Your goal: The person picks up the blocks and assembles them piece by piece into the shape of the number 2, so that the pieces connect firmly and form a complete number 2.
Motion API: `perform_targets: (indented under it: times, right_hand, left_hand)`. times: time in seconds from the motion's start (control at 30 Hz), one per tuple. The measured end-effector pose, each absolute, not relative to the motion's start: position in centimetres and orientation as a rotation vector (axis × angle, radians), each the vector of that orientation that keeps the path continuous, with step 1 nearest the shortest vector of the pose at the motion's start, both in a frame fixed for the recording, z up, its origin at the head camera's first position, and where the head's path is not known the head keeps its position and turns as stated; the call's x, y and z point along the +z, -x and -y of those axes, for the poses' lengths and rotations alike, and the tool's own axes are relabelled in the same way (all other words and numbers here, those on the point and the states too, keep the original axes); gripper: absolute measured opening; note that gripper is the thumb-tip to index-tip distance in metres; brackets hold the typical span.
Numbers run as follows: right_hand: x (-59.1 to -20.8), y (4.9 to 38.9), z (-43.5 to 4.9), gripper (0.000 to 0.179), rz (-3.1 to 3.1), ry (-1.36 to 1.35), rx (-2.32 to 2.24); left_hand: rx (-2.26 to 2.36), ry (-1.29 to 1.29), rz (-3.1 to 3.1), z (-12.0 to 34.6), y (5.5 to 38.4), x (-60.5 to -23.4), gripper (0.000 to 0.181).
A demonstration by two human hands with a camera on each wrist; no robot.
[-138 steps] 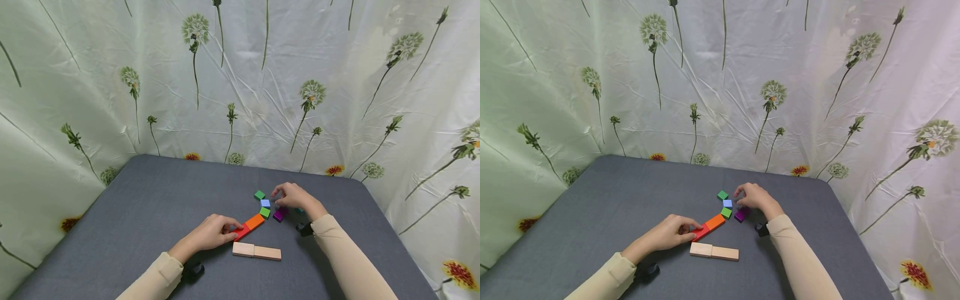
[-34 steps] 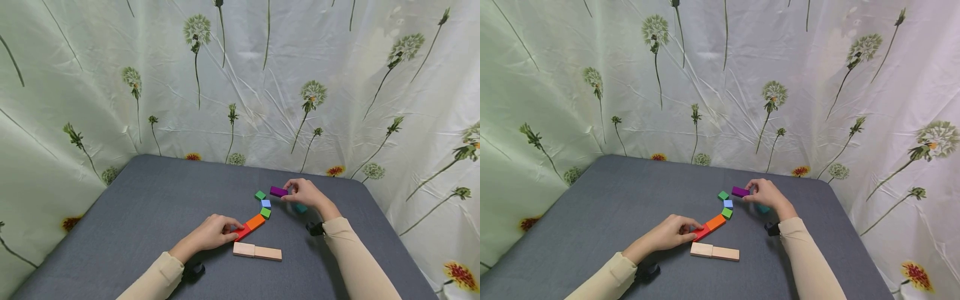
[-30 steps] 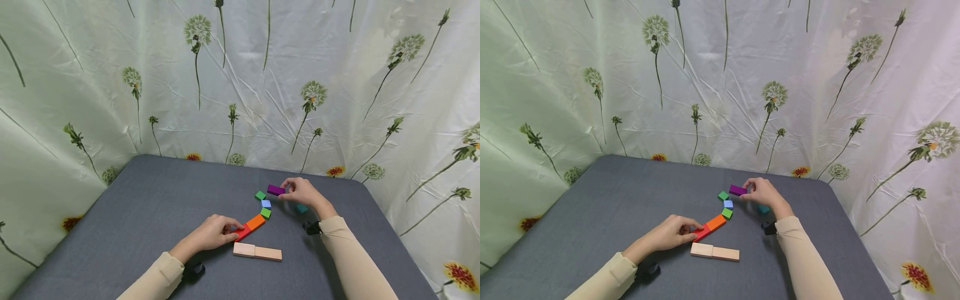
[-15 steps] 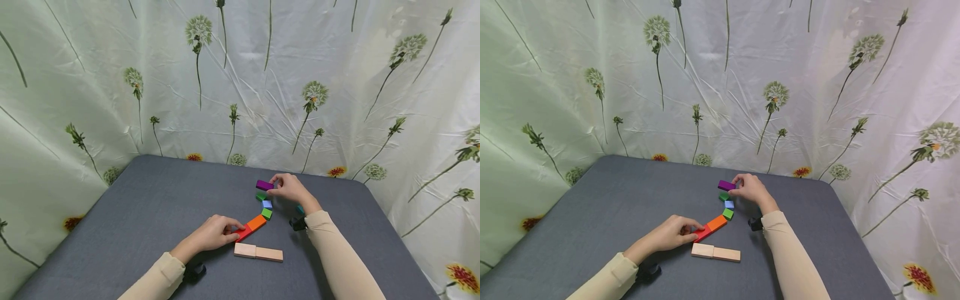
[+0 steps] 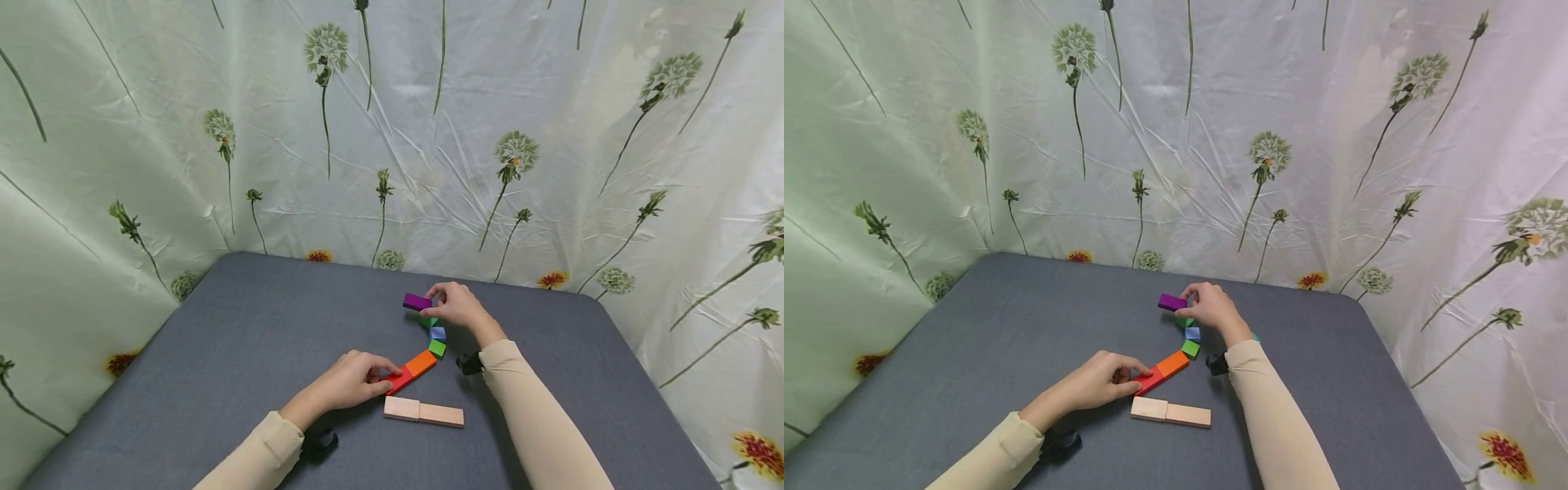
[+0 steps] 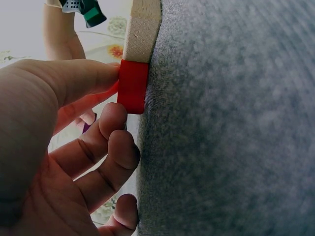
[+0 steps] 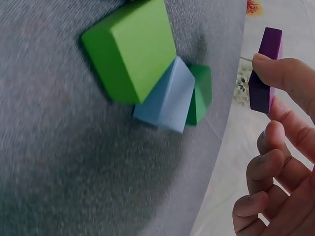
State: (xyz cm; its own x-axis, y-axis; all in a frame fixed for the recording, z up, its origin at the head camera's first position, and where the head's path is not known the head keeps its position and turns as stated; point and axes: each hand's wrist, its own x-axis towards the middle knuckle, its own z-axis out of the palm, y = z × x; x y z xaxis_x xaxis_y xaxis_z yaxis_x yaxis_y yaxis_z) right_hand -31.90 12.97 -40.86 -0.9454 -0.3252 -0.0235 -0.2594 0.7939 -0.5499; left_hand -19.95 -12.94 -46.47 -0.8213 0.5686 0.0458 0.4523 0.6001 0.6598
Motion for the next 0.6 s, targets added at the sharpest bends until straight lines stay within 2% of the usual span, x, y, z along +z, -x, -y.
perform_targets:
  times: [0.6]
  right_hand:
    - [-42.1, 32.5, -10.1, 0.032, -2.854, 0.455, -0.729]
  left_hand:
    - [1.032, -0.897, -2.664, 13.1, 20.1, -46.7, 0.021]
